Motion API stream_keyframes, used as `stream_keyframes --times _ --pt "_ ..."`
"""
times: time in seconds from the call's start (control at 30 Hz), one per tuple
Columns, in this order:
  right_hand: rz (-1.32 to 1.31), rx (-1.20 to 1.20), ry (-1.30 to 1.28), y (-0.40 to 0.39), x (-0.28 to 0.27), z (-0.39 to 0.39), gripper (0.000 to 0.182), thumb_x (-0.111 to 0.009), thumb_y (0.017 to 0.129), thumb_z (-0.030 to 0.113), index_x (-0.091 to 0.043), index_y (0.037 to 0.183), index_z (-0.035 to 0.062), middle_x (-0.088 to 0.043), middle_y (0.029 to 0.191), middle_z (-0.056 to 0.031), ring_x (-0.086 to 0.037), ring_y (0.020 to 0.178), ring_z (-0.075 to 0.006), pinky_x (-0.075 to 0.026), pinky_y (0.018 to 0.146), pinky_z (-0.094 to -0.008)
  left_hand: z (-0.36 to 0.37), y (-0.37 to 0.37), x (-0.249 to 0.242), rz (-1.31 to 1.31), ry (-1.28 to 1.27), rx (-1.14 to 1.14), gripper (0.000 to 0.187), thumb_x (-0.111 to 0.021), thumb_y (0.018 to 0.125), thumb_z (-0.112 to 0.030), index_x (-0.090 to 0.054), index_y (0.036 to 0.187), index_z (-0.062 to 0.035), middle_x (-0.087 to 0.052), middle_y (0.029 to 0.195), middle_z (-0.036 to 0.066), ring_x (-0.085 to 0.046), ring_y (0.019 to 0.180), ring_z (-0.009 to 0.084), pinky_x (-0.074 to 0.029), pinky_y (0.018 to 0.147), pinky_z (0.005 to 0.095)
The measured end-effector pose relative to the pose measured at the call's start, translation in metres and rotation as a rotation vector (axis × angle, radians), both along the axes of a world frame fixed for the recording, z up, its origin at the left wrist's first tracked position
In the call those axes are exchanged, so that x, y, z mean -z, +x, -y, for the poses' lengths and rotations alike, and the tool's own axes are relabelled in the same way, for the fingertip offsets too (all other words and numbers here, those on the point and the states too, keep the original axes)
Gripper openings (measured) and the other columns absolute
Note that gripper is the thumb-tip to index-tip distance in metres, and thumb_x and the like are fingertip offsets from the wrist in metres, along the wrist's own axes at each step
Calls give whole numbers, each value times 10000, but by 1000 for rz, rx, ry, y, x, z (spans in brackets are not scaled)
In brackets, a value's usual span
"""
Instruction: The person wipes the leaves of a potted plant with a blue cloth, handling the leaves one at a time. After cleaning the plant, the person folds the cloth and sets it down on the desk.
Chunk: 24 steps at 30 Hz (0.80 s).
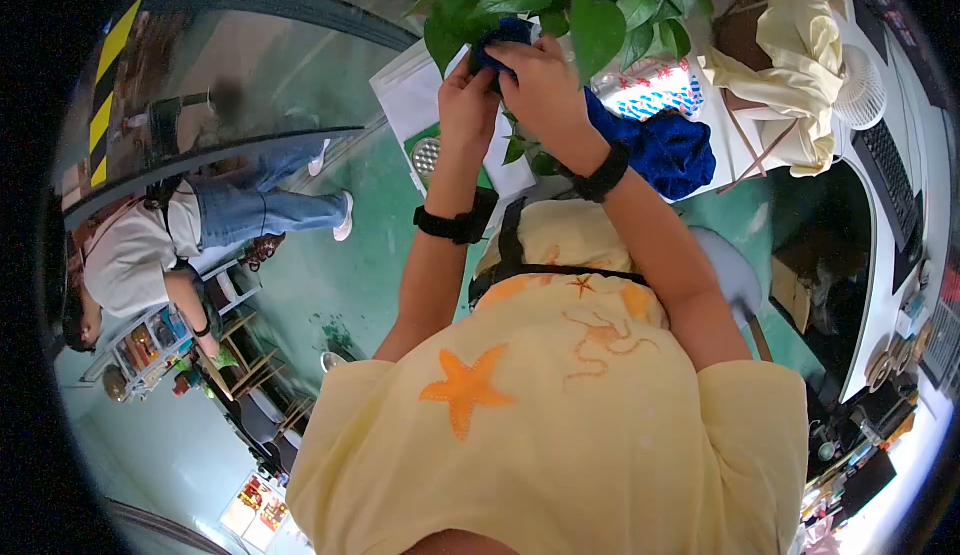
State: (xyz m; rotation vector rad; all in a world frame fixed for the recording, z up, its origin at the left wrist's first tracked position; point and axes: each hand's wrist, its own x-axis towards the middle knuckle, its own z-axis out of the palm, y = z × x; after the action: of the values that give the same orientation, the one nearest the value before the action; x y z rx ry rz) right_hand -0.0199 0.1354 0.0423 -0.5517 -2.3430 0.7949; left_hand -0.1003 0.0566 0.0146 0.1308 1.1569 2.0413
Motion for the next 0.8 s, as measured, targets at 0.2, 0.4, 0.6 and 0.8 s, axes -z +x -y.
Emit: stream_keyframes --times 0.2,0.4,0.6,0.8 --pt "27 -58 44 1 -4 -2 399 -536 732 5 -592 1118 93 -588 1152 -17 -501 806 -262 -456 780 -335 9 0 -15 322 171 4 357 -446 903 -208 -472 1194 -5 -553 1093 93 -515 1005 190 -386 887 307" --pt "79 -277 -32 24 -12 -6 407 -495 743 -21 -602 1107 127 -584 1158 1 -508 850 -275 -458 800 -332 11 -5 -35 344 296 144 500 -385 905 -385 -437 1215 3 -525 1155 110 -461 1079 229 -317 956 340" --pt "71 -384 -175 52 -5 -16 374 -505 741 -39 -620 1064 112 -618 1063 -48 -502 790 -261 -457 744 -328 12 -8 -32 351 236 121 508 -389 905 -371 -407 1254 -3 -504 1200 106 -461 1097 232 -318 974 348" --pt "22 -15 -434 64 12 -24 242 -568 794 57 -622 1030 78 -621 795 -129 -507 595 -187 -424 584 -288 15 -3 -20 -33 -76 89 448 -434 906 -233 -397 1253 48 -502 1203 123 -486 1094 230 -359 956 333"
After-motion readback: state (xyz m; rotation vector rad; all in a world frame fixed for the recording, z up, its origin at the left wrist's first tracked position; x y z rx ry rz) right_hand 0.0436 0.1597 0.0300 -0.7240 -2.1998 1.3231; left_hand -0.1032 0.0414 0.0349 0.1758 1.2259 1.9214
